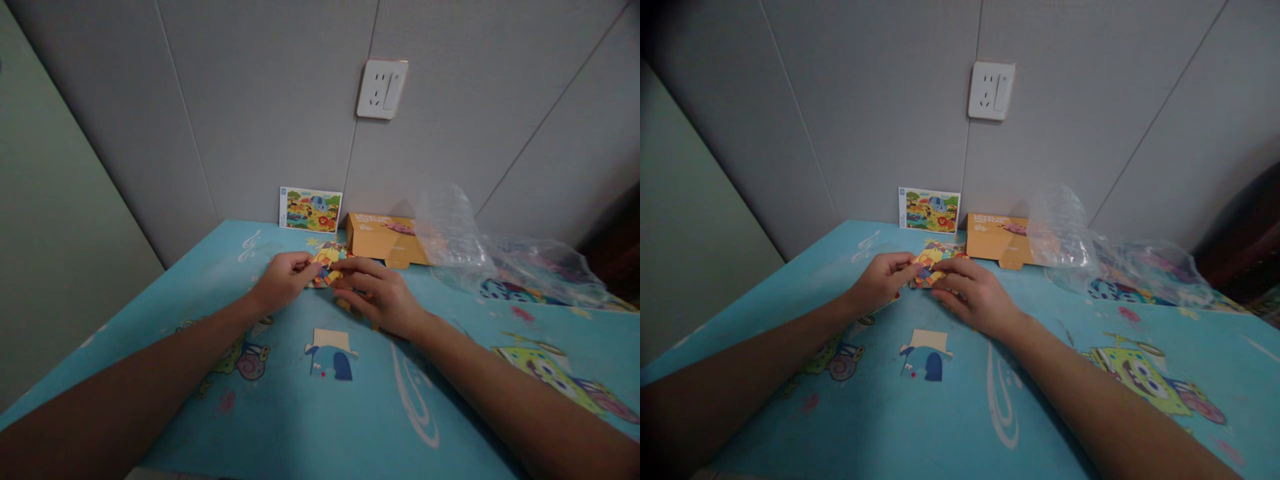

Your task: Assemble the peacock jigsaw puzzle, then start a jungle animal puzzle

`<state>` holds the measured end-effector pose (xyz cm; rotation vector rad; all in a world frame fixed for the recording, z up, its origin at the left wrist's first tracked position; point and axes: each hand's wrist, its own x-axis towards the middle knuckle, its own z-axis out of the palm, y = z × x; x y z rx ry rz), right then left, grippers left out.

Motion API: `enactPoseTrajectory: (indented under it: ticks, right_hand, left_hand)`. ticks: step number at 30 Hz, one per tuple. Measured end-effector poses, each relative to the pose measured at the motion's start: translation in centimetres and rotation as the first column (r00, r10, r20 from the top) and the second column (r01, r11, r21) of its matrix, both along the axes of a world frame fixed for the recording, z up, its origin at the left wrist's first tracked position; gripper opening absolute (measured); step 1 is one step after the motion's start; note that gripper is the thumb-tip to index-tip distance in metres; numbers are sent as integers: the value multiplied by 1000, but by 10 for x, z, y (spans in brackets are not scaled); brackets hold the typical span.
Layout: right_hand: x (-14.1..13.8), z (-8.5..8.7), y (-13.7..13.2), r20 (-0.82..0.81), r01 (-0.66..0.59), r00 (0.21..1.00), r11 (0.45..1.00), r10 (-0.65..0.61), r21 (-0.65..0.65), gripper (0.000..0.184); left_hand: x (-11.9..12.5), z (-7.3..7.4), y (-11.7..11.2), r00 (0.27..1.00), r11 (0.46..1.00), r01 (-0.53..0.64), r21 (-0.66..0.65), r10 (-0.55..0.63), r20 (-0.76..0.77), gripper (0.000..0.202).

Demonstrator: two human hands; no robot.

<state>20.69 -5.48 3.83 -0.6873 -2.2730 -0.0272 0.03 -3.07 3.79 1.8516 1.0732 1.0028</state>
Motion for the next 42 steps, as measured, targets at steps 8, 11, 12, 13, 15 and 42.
enactPoseTrajectory:
  ticks: [8,11,12,13,15,42]
  right_hand:
    - [11,-15,17,196,558,824,821,-531,-122,45]
    - [14,-18,20,346,622,768,757,-539,-199,51]
    - [14,-19,20,362,624,765,752,-534,-211,51]
    - [14,-19,21,366,624,765,751,-530,-215,52]
    - [14,-18,21,360,623,767,751,-532,-217,51]
    - [-4,-1,-2,14,0,1000,1000,0,-27,55]
  left_hand:
    - [-5,-7,7,985,979,-148,142,159,-63,30]
    - [-7,-9,12,977,969,-202,140,211,-45,29]
    - [-8,-10,13,973,966,-223,130,229,-33,29]
    - [-9,-10,15,967,961,-249,123,254,-29,28]
    - [-11,-10,18,944,939,-319,132,327,-51,26]
    - [0,-6,0,971,952,71,298,2,-240,28]
